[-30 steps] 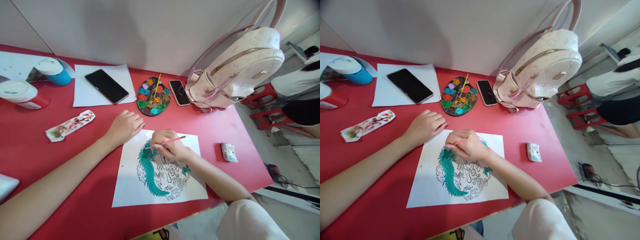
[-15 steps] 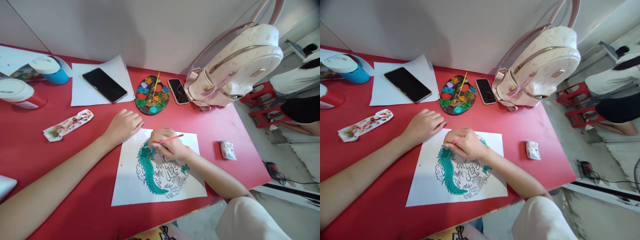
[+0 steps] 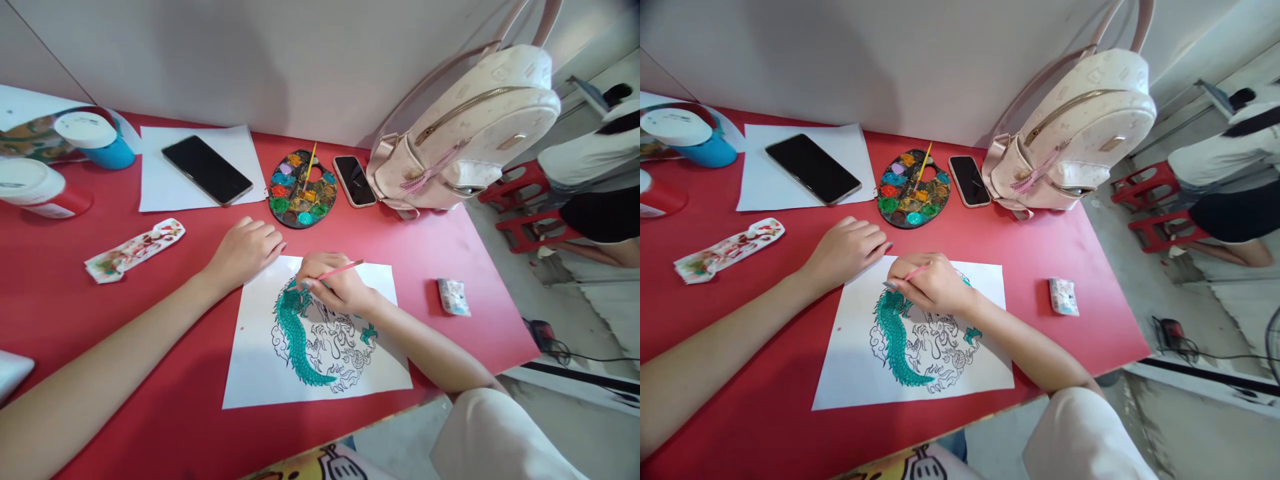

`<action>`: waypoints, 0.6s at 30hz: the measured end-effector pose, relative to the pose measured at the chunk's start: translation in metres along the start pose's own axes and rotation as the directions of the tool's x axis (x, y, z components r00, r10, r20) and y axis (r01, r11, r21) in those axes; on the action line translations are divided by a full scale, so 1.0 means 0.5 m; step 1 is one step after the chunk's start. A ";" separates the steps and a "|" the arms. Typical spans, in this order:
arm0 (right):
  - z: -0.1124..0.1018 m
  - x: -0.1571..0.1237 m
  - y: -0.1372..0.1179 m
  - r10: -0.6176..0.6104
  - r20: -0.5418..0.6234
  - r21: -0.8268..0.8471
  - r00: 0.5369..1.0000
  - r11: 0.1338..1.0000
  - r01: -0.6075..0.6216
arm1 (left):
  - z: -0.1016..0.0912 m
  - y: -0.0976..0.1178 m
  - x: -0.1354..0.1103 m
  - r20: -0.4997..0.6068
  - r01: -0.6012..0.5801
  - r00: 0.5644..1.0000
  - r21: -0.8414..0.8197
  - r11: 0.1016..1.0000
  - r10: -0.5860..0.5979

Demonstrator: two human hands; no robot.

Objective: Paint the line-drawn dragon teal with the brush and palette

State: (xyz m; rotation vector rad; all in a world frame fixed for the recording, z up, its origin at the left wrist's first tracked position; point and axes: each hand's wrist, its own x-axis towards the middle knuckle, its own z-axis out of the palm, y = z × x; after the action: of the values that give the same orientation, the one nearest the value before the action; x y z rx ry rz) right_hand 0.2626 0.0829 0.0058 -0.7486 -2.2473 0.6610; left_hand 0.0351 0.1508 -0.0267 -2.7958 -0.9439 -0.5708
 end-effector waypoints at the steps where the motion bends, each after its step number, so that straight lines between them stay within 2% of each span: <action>1: 0.000 0.000 0.000 0.003 0.004 -0.010 1.000 1.000 -0.003 | 0.000 0.000 0.000 -0.001 -0.002 1.000 0.002 1.000 0.002; 5: -0.001 0.000 -0.001 0.035 -0.007 -0.047 0.999 0.998 -0.035 | 0.000 0.000 0.000 -0.018 -0.015 1.000 0.021 1.000 0.015; 8: -0.003 0.001 -0.001 0.018 0.011 -0.034 1.000 0.999 -0.018 | 0.001 0.000 0.000 -0.024 -0.018 1.000 0.035 0.999 0.019; 12: -0.004 0.002 0.001 0.009 -0.029 -0.053 1.000 0.999 -0.011 | 0.001 -0.001 0.000 -0.016 -0.022 1.000 0.036 0.999 0.023; 18: -0.004 0.001 0.001 0.025 -0.004 -0.053 1.000 0.998 -0.025 | 0.002 -0.002 -0.002 -0.024 -0.024 0.999 0.027 0.999 0.024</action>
State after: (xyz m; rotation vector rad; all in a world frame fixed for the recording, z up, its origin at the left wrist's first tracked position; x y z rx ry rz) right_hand 0.2637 0.0842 0.0069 -0.8044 -2.2632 0.6130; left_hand 0.0342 0.1515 -0.0281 -2.7658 -0.9055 -0.5829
